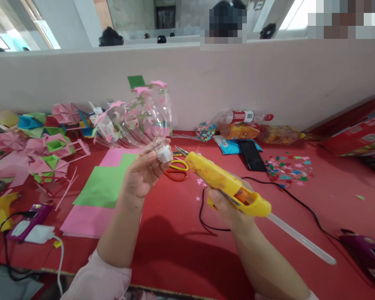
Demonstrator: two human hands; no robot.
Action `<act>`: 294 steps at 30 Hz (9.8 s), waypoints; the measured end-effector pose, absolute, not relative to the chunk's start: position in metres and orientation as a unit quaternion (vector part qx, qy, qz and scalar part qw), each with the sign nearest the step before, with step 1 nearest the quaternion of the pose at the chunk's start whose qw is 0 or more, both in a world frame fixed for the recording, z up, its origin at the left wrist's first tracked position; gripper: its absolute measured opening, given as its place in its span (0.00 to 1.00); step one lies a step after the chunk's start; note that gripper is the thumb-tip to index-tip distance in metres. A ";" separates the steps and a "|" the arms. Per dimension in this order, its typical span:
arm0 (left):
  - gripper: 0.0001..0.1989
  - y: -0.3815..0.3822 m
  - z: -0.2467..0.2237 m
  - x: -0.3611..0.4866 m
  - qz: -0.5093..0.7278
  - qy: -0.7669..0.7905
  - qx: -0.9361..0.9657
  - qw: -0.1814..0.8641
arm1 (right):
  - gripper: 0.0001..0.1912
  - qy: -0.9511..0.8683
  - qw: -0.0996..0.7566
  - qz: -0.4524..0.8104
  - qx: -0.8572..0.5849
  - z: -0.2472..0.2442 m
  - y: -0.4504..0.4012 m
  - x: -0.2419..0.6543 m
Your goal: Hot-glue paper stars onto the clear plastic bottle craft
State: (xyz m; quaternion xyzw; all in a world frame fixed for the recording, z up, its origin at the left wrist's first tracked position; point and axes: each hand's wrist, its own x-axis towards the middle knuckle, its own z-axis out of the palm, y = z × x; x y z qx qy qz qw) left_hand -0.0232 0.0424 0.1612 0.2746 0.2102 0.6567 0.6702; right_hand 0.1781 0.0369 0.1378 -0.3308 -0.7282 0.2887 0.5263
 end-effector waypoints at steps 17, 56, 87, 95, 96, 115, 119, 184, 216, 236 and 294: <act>0.06 0.072 0.149 -0.038 0.695 0.263 0.218 0.632 | 0.11 -0.894 0.168 0.216 -0.356 0.150 0.049 0.199; 0.13 0.030 0.148 0.029 0.632 0.254 0.328 0.655 | 0.07 -0.670 0.569 0.328 -0.347 0.157 0.031 0.166; 0.16 0.017 0.144 0.018 0.641 0.263 0.359 0.625 | 0.07 -0.643 0.569 0.381 -0.342 0.167 0.019 0.148; 0.19 0.013 0.145 0.018 0.620 0.257 0.352 0.652 | 0.08 -0.621 0.590 0.394 -0.331 0.169 0.012 0.146; 0.19 0.012 0.145 0.018 0.621 0.258 0.353 0.651 | 0.08 -0.620 0.593 0.395 -0.330 0.169 0.012 0.146; 0.18 0.018 0.139 0.017 0.659 0.255 0.411 0.575 | 0.07 -0.544 0.571 0.542 -0.290 0.163 0.020 0.143; 0.16 0.020 0.139 0.018 0.660 0.234 0.409 0.585 | 0.07 -0.537 0.571 0.550 -0.286 0.163 0.020 0.143; 0.18 0.030 0.136 0.020 0.646 0.213 0.472 0.562 | 0.08 -0.462 0.591 0.602 -0.273 0.156 0.023 0.137; 0.19 0.029 0.135 0.019 0.645 0.228 0.469 0.558 | 0.08 -0.459 0.589 0.603 -0.282 0.156 0.021 0.138; 0.19 0.029 0.135 0.019 0.642 0.226 0.471 0.561 | 0.08 -0.458 0.587 0.602 -0.288 0.157 0.022 0.138; 0.12 0.092 0.067 -0.016 0.663 0.378 0.304 0.571 | 0.11 -0.427 0.613 0.574 -0.336 0.138 0.093 0.179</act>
